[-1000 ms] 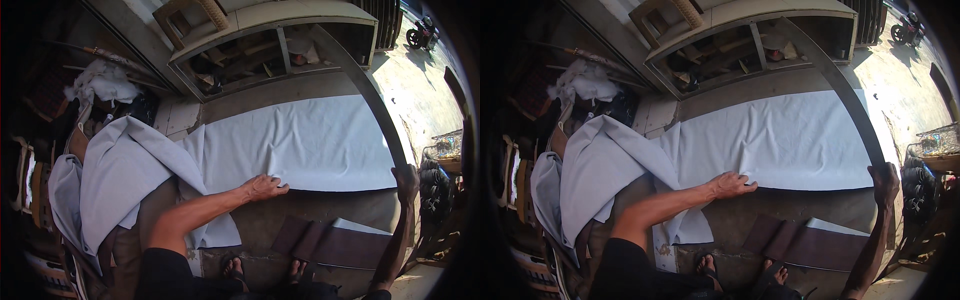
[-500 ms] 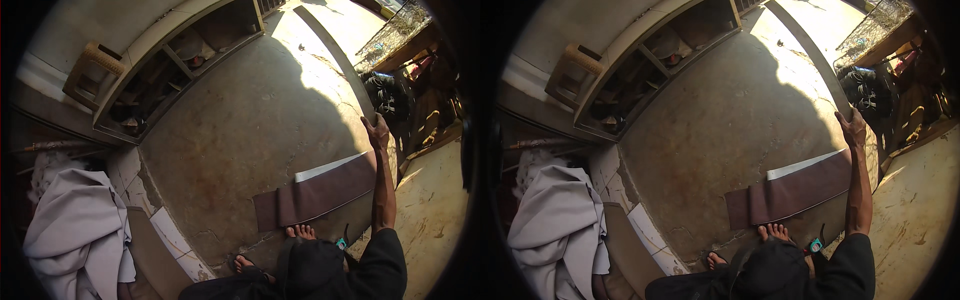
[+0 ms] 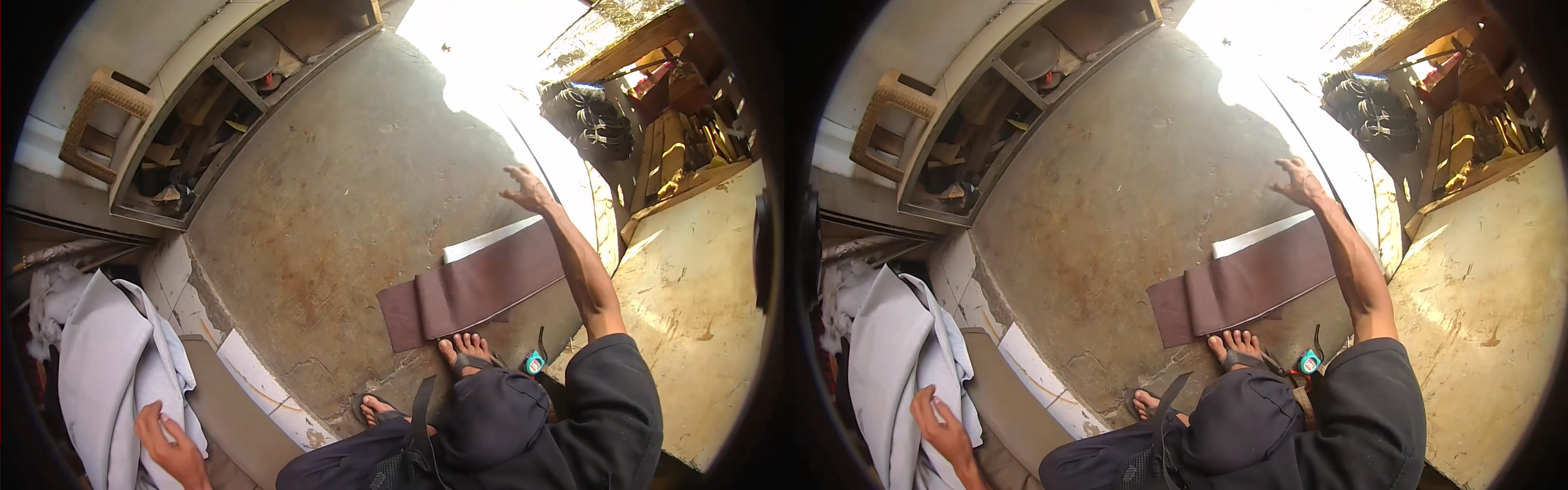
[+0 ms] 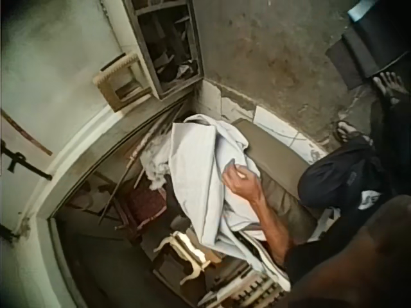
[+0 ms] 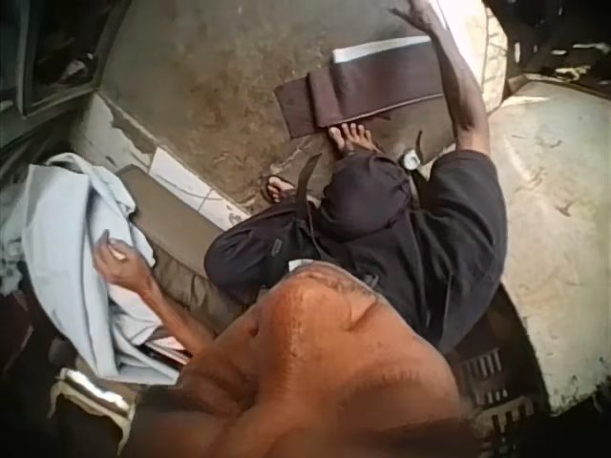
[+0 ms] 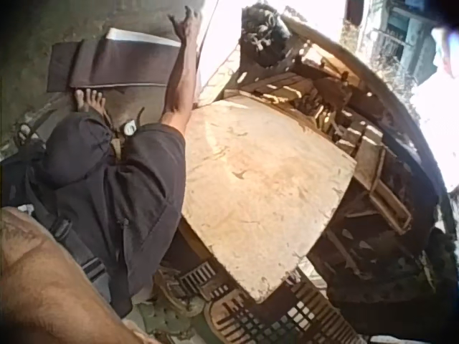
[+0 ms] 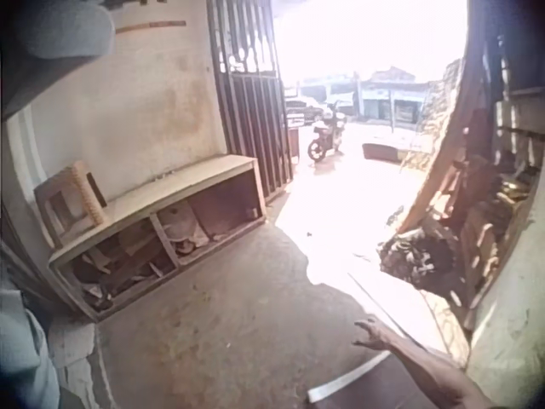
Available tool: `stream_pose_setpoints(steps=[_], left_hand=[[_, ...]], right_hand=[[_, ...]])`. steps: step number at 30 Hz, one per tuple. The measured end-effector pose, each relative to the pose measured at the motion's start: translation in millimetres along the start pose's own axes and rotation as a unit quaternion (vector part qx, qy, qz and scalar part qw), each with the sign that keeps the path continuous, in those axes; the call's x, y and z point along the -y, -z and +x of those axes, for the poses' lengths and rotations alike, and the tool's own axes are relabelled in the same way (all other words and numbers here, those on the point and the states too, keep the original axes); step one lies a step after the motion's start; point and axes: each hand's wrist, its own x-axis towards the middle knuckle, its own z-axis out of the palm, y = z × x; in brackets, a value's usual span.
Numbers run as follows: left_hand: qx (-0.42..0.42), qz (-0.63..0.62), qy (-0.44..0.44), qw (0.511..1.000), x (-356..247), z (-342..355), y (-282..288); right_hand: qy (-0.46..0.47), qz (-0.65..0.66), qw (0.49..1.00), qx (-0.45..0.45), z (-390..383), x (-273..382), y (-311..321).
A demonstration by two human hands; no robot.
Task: The person uses a straightedge and a pencil to mark lines on a piece of white fabric, and then uses scissors to cut a rectangular section out of the fabric.
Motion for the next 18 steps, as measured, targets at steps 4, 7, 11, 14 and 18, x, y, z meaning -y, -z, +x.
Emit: stream_pose_setpoints(steps=[4,7,11,14,18], left_hand=[[0.328,-0.263,-0.138,0.897,-131,0,-144],[0.367,-0.251,-0.256,0.858,-221,-46,-267],[0.385,-0.247,-0.218,0.862,-292,-68,-326],[0.457,-0.244,-0.195,0.833,-305,-54,-342],[0.45,-0.386,-0.047,0.804,-287,-28,-340]], right_hand=[[0.085,-0.056,0.964,0.244,-72,105,-75],[0.058,-0.104,0.983,0.143,-124,95,-150],[0.074,-0.03,0.997,0.018,-156,126,-138],[-0.008,0.004,0.999,0.034,-168,117,-106],[-0.103,0.05,0.992,0.048,-156,106,-73]])
